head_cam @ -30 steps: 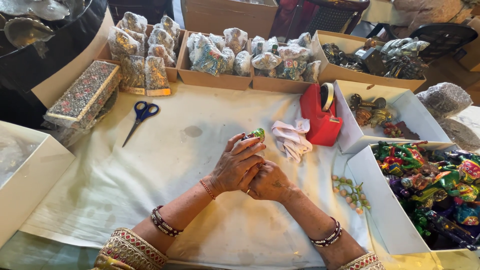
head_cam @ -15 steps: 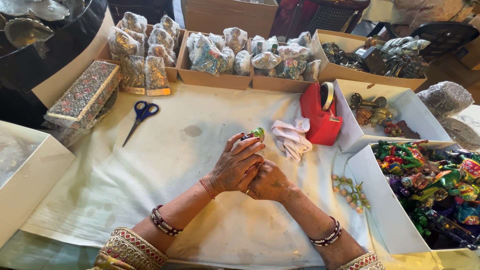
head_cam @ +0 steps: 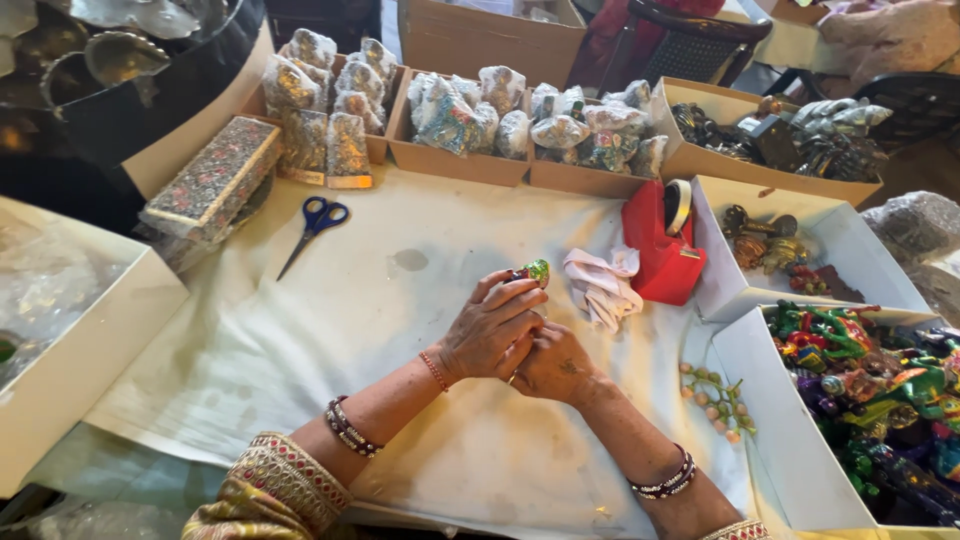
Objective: The person wipes a small, colorful elephant figurine with a white cloth. They then pick up a piece of bubble wrap and wrap the figurine inside it, securing the package on a table covered with a white sheet.
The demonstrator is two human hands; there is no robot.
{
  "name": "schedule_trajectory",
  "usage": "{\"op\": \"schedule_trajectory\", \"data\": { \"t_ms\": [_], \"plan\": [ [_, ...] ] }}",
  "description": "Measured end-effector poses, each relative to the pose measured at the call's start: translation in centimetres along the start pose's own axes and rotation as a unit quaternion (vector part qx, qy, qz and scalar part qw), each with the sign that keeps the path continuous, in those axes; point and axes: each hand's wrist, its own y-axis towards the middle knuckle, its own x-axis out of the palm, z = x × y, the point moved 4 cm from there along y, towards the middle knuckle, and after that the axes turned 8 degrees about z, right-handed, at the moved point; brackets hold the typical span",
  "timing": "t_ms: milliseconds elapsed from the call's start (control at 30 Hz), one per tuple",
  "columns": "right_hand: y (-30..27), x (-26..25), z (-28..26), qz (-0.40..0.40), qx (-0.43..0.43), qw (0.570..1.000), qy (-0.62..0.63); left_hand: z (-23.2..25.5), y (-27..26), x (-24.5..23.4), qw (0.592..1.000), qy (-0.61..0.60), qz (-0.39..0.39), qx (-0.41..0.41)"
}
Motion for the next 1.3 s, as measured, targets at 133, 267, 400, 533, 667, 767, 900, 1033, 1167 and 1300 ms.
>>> {"op": "schedule_trajectory", "data": {
  "t_ms": [133, 267, 400, 533, 667, 767, 900, 1033, 1167, 1300],
  "plan": [
    [-1.8, 2.1, 1.6, -0.034, 0.048, 0.998, 0.026, 0.1, 0.1, -0.2, 0.999, 0.036, 0.008, 0.023],
    [-2.6, 2.9, 3.0, -0.091, 0.124, 0.988, -0.004, 0.2, -0.1, 0.0, 0.997, 0.054, 0.005, 0.059],
    [-2.7, 2.7, 4.4, -0.136, 0.227, 0.964, -0.024, 2.3, 1.0, -1.9, 0.999, 0.042, 0.001, 0.005],
    [-2.2, 2.4, 4.1, -0.130, 0.200, 0.971, -0.020, 5.6, 0.1, -6.6, 0.997, -0.038, -0.002, -0.061],
    [0.1, 0.4, 2.0, -0.090, 0.198, 0.976, -0.027, 8.0, -1.8, -14.8, 0.979, -0.117, 0.029, -0.161],
    [0.4, 0.1, 1.8, -0.122, 0.251, 0.960, -0.040, 7.7, -7.1, -21.0, 0.959, -0.084, 0.123, -0.240],
    [0.1, 0.2, 2.1, -0.113, 0.290, 0.950, -0.015, 8.5, -16.9, -29.5, 0.889, 0.119, 0.282, -0.342],
    [-0.6, 0.7, 2.5, -0.110, 0.291, 0.950, -0.023, 8.2, -29.2, -31.6, 0.815, 0.163, 0.399, -0.388],
    [-0.8, 0.9, 2.7, -0.095, 0.297, 0.950, -0.015, 6.4, -35.9, -30.1, 0.716, 0.282, 0.200, -0.606],
    [-0.9, 0.8, 2.8, -0.111, 0.311, 0.943, -0.028, 5.2, -41.5, -24.4, 0.608, 0.216, -0.229, -0.729]
  ]
}}
